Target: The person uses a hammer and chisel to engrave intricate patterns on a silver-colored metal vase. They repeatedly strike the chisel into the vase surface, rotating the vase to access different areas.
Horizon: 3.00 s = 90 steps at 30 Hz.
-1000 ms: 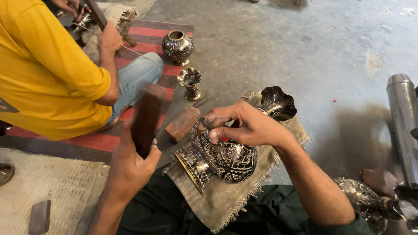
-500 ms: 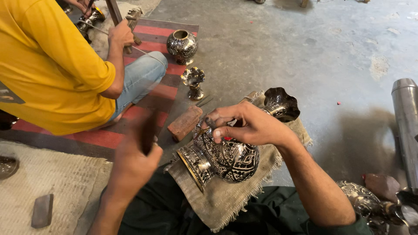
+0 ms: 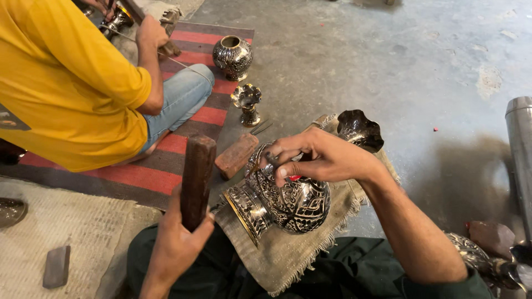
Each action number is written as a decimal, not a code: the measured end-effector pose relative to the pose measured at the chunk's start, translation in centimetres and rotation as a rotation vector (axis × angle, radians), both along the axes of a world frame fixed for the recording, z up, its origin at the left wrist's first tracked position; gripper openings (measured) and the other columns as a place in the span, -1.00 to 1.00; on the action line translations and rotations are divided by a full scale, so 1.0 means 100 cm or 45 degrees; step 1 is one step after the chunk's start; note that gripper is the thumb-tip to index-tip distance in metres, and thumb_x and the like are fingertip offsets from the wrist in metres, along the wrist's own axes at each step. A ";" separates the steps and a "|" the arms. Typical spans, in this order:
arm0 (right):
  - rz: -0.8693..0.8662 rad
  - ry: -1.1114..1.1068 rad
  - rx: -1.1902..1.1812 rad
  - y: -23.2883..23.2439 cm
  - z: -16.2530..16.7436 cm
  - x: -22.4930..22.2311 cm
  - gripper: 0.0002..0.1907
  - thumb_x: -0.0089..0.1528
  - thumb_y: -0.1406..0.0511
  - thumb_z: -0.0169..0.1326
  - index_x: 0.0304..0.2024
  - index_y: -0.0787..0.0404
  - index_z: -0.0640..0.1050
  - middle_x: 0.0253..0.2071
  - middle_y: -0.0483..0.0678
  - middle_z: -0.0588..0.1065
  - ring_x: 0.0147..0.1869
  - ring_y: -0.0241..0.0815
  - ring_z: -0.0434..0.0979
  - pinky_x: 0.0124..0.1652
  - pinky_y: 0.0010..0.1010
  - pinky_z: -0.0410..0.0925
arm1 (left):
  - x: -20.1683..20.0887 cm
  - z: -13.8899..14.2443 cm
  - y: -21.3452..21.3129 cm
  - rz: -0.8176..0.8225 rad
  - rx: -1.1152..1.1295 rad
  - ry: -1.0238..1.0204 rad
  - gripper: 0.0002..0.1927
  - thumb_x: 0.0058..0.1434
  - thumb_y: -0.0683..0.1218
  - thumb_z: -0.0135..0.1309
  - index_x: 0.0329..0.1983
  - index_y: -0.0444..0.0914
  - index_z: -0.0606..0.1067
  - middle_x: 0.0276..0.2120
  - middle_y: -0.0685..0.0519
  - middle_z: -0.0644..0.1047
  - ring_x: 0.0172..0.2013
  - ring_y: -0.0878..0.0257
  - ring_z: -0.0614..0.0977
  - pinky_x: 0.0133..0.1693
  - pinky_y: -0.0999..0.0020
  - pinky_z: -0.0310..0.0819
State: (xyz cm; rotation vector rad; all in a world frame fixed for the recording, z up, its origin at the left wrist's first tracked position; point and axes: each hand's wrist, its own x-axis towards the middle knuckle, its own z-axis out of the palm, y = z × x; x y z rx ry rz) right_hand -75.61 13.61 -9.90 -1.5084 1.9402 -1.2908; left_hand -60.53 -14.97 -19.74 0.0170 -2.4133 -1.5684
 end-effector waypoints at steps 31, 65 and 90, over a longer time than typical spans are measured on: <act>-0.155 0.052 -0.037 0.008 -0.004 0.010 -0.69 0.30 0.38 0.13 0.11 0.24 0.54 -0.22 -0.10 0.70 -0.12 -0.30 0.73 -0.04 -0.42 0.53 | -0.009 0.044 0.015 0.177 -0.329 -0.011 -0.22 -0.01 -0.26 0.16 0.34 -0.07 0.27 -0.33 -0.05 0.59 -0.30 0.05 0.72 -0.20 0.16 0.57; -0.078 0.082 -0.066 0.005 -0.001 0.006 -0.86 0.28 0.42 0.16 -0.10 0.25 0.62 -0.22 -0.12 0.67 -0.09 -0.28 0.69 -0.01 -0.40 0.50 | -0.020 0.066 0.013 0.083 -0.923 0.393 -0.18 -0.09 -0.26 0.22 0.31 -0.06 0.32 -0.22 -0.11 0.56 -0.16 -0.13 0.63 -0.10 0.01 0.48; -0.023 -0.063 -0.054 0.008 -0.003 0.004 -0.85 0.32 0.42 0.10 -0.06 0.31 0.59 -0.25 -0.12 0.65 -0.12 -0.32 0.63 -0.01 -0.41 0.48 | -0.023 0.064 0.015 0.100 -0.738 0.321 -0.21 -0.05 -0.25 0.20 0.31 -0.06 0.31 -0.21 -0.07 0.55 -0.16 -0.06 0.65 -0.06 0.05 0.51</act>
